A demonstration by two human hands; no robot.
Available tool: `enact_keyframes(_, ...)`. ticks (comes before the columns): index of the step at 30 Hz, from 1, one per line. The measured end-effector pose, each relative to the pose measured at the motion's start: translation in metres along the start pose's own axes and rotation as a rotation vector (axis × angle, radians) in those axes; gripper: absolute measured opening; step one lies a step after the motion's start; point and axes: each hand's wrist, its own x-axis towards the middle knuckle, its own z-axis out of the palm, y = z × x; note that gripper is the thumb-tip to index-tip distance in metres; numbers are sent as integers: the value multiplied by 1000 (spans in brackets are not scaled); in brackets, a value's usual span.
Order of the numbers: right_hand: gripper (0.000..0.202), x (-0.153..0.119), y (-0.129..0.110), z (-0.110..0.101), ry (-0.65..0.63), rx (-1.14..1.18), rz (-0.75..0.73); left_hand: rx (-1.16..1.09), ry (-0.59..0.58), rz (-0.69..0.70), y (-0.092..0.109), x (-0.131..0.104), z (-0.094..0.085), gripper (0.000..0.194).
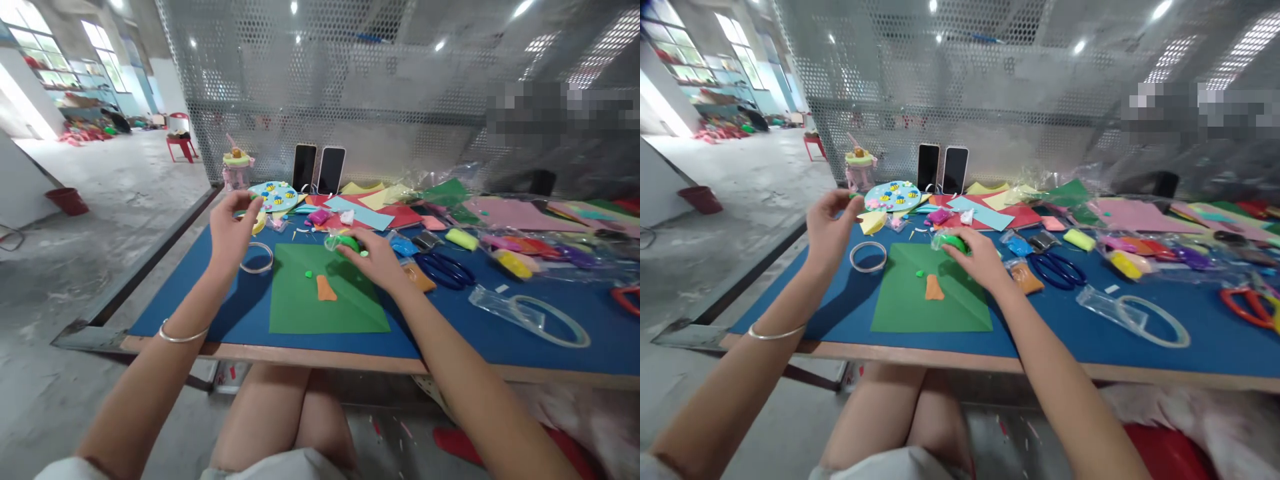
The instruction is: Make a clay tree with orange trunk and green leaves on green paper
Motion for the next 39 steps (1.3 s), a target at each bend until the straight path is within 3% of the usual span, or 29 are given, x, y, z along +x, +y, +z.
enact_keyframes(3, 23, -2, 24, -5, 44, -106, 86, 47, -102, 9, 4, -9, 4, 12)
enact_keyframes(7, 22, -2, 42, -6, 82, -132, 130, -22, -254, 5, 5, -26, 32, 18)
enact_keyframes(13, 29, -2, 17, 2, 73, -17, -13, 17, -355, 79, 4, -24, 58, 12)
enact_keyframes(21, 26, -4, 7, 12, 17, 7, -150, 252, -517, 194, -3, -32, 50, 20)
enact_keyframes(30, 25, -4, 3, 16, 83, -14, -157, 461, -505, 269, 0, -35, 48, 13)
enact_keyframes(39, 25, -4, 9, 18, -3, 24, -175, 435, -558, 263, -7, -32, 46, 5)
